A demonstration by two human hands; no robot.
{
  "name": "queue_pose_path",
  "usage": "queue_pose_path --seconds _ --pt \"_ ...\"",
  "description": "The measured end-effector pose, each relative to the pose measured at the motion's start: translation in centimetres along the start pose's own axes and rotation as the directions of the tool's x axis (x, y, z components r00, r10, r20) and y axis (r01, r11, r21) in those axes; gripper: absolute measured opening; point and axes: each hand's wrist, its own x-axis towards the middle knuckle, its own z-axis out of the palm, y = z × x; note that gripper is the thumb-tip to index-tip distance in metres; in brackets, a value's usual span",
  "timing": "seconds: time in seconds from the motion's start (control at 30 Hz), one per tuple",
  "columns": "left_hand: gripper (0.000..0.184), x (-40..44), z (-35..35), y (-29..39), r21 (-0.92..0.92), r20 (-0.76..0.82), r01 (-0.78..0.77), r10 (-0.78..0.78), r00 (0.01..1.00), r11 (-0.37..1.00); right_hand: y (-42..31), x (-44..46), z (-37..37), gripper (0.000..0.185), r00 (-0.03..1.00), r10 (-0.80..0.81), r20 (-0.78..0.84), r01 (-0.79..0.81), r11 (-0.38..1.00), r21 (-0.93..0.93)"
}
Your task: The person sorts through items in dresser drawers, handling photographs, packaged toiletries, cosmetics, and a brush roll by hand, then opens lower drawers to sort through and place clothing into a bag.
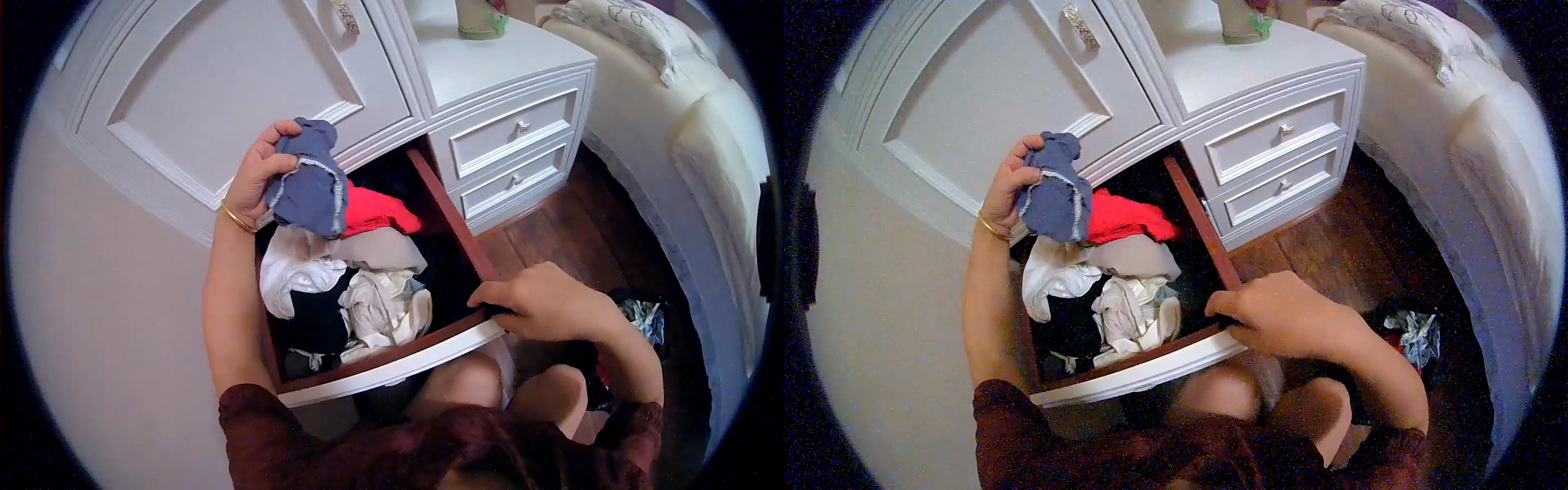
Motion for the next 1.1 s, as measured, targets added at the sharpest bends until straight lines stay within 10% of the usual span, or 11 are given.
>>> queue_pose_path --seconds 0.3,0.63,0.77,1.0,1.1 --pt "0.043 1.5 0.6 -1.6 0.143 0.057 0.078 -0.087 0.995 0.987 -0.7 -0.3 -0.4 0.032 0.995 0.093 0.04 -0.093 0.996 0.014" --pt "0.047 1.5 13.2 0.8 0.283 0.367 -0.206 0.092 0.925 0.937 0.8 6.1 -3.5 0.081 0.69 0.028 -0.723 0.399 0.819 0.412" --pt "0.055 2.7 15.1 1.2 0.379 0.372 -0.119 -0.034 0.928 0.918 2.0 4.8 -5.9 0.025 0.729 0.121 -0.674 0.254 0.867 0.43" --pt "0.014 5.5 14.6 -1.1 0.643 0.384 -0.149 -0.147 0.912 0.751 3.1 -3.5 -9.6 0.017 0.515 0.3 -0.803 0.245 0.846 0.473" --pt "0.01 7.2 16.0 -2.7 0.509 0.359 -0.245 0.055 0.932 0.825 3.2 -7.0 -10.2 0.02 0.397 0.333 -0.855 0.27 0.848 0.455"
